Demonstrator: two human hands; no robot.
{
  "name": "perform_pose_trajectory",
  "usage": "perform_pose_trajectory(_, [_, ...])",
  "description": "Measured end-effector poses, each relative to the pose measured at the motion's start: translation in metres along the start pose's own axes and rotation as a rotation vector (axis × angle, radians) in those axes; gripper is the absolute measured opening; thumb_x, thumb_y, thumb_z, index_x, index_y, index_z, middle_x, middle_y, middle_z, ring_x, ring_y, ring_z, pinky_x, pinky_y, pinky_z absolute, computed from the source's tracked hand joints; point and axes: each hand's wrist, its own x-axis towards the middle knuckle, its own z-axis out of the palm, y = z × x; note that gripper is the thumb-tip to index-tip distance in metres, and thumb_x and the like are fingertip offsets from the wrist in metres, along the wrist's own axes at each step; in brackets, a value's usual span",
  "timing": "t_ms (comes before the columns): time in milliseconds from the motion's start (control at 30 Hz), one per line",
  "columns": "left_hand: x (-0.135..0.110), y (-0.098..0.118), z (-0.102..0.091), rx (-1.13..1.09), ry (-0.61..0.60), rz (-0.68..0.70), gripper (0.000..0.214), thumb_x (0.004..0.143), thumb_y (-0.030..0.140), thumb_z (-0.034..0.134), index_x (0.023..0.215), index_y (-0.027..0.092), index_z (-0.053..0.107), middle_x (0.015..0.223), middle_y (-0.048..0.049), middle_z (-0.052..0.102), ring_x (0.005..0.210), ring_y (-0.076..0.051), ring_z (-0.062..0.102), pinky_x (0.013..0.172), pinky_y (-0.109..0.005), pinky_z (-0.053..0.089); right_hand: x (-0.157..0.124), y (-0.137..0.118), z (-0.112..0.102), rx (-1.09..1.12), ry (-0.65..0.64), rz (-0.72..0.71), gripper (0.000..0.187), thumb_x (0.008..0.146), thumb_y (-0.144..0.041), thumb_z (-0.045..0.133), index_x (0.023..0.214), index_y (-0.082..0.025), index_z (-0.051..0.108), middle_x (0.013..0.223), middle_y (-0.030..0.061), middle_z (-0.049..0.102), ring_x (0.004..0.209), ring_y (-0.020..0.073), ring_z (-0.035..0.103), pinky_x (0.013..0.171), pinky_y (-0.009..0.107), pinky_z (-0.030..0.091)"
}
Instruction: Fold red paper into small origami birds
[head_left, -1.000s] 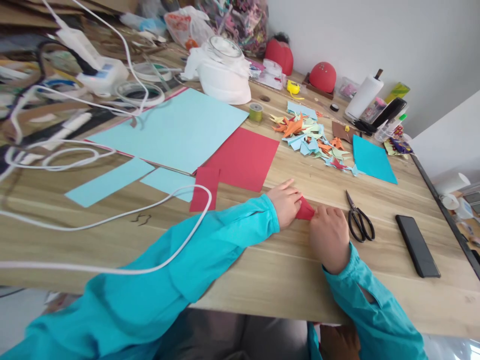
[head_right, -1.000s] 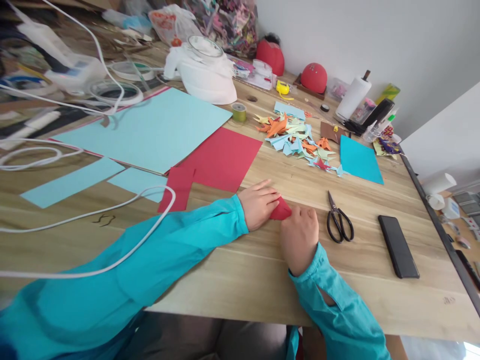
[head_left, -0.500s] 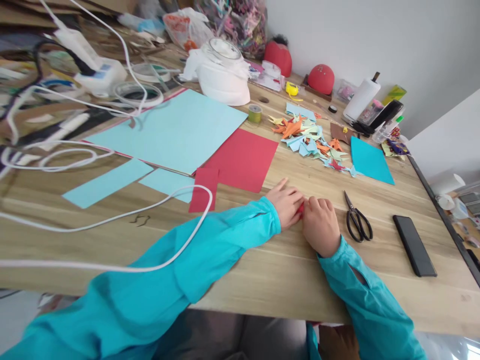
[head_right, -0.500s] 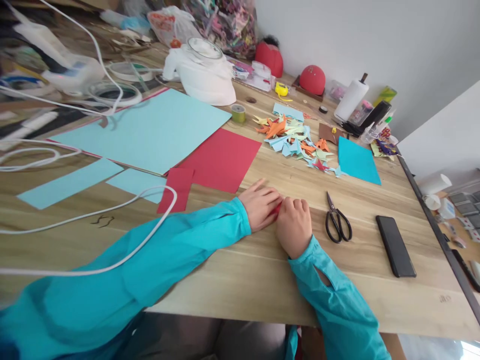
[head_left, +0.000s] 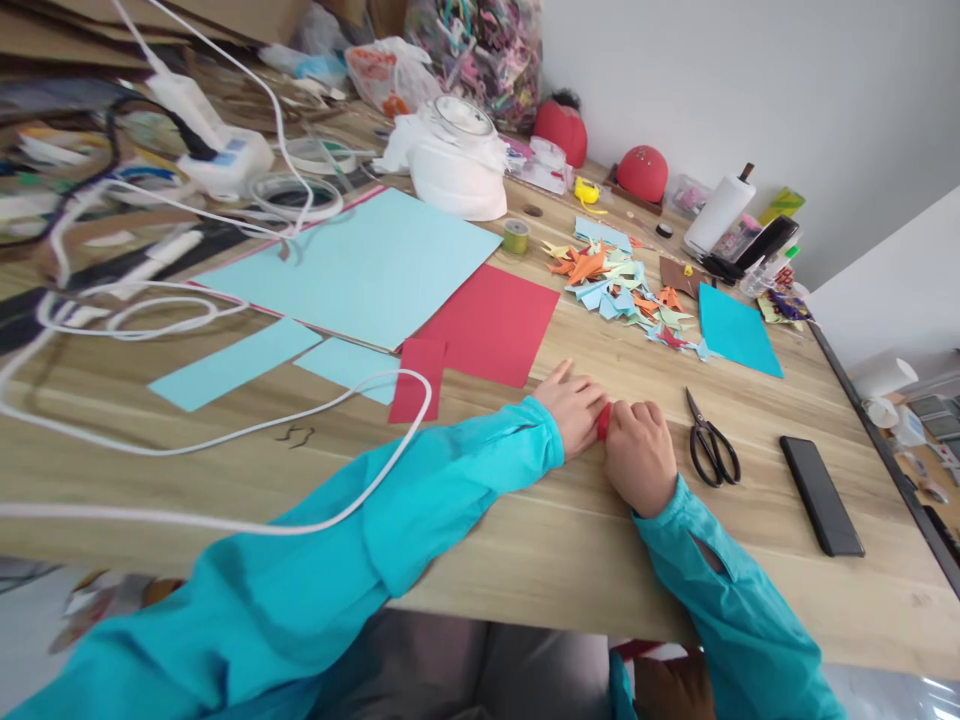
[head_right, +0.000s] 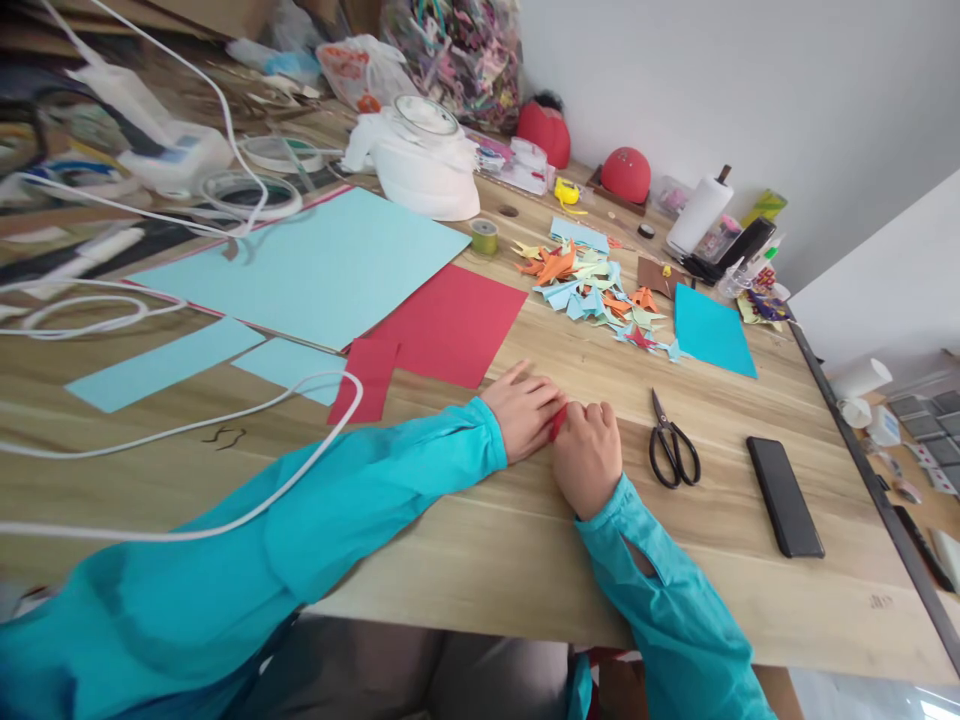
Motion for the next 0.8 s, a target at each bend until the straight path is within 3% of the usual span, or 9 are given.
perform_pose_trajectory(133, [0.000, -0.003, 0.001, -0.012, 0.004, 0.023, 0.033, 0.084, 0.030, 0.043, 0.107, 0.013, 0.060, 0.103, -0.0096, 0.062, 0.102, -0.025, 0.051, 0.101, -0.056, 0.024, -0.013, 0.006, 0.002, 0.002, 0.019, 0.048, 0.019, 0.082, -0.010, 0.046, 0.074, -0.015, 0.064, 0.076, 0.0084, 0.055, 0.074, 0.0211, 0.044, 0.077, 0.038, 0.030])
perform_pose_trajectory(267, [0.000, -0.005, 0.004, -0.016, 0.014, 0.037, 0.034, 0.084, 0.030, 0.043, 0.108, 0.013, 0.061, 0.105, -0.0094, 0.063, 0.103, -0.025, 0.051, 0.103, -0.056, 0.021, -0.022, 0.012, 0.008, 0.032, 0.077, 0.103, 0.020, 0.086, -0.015, 0.044, 0.080, -0.015, 0.063, 0.078, 0.0082, 0.055, 0.077, 0.0205, 0.046, 0.079, 0.036, 0.031])
perform_pose_trajectory(500, [-0.001, -0.015, 0.013, -0.026, 0.047, 0.044, 0.037, 0.088, 0.033, 0.040, 0.119, 0.018, 0.055, 0.121, -0.0074, 0.059, 0.113, -0.025, 0.048, 0.105, -0.058, 0.015, -0.008, 0.008, 0.010, 0.075, 0.094, 0.072, 0.031, 0.090, -0.033, 0.042, 0.115, -0.019, 0.056, 0.090, 0.0097, 0.056, 0.084, 0.0222, 0.046, 0.074, 0.034, 0.031])
perform_pose_trajectory(667, [-0.002, -0.019, 0.018, -0.033, 0.034, 0.062, 0.037, 0.088, 0.035, 0.041, 0.117, 0.018, 0.057, 0.126, -0.0069, 0.056, 0.119, -0.027, 0.045, 0.106, -0.058, 0.015, -0.005, 0.008, 0.011, 0.056, 0.074, 0.108, 0.021, 0.089, -0.031, 0.045, 0.092, -0.019, 0.062, 0.086, 0.0080, 0.057, 0.082, 0.0207, 0.047, 0.070, 0.033, 0.030])
perform_pose_trajectory(800, [-0.002, -0.020, 0.018, -0.053, 0.014, 0.040, 0.035, 0.086, 0.033, 0.044, 0.116, 0.020, 0.058, 0.126, -0.0062, 0.056, 0.119, -0.026, 0.046, 0.105, -0.060, 0.015, -0.023, 0.014, 0.016, 0.037, 0.099, 0.121, 0.020, 0.089, -0.025, 0.045, 0.083, -0.018, 0.062, 0.084, 0.0070, 0.059, 0.081, 0.0191, 0.049, 0.071, 0.031, 0.032])
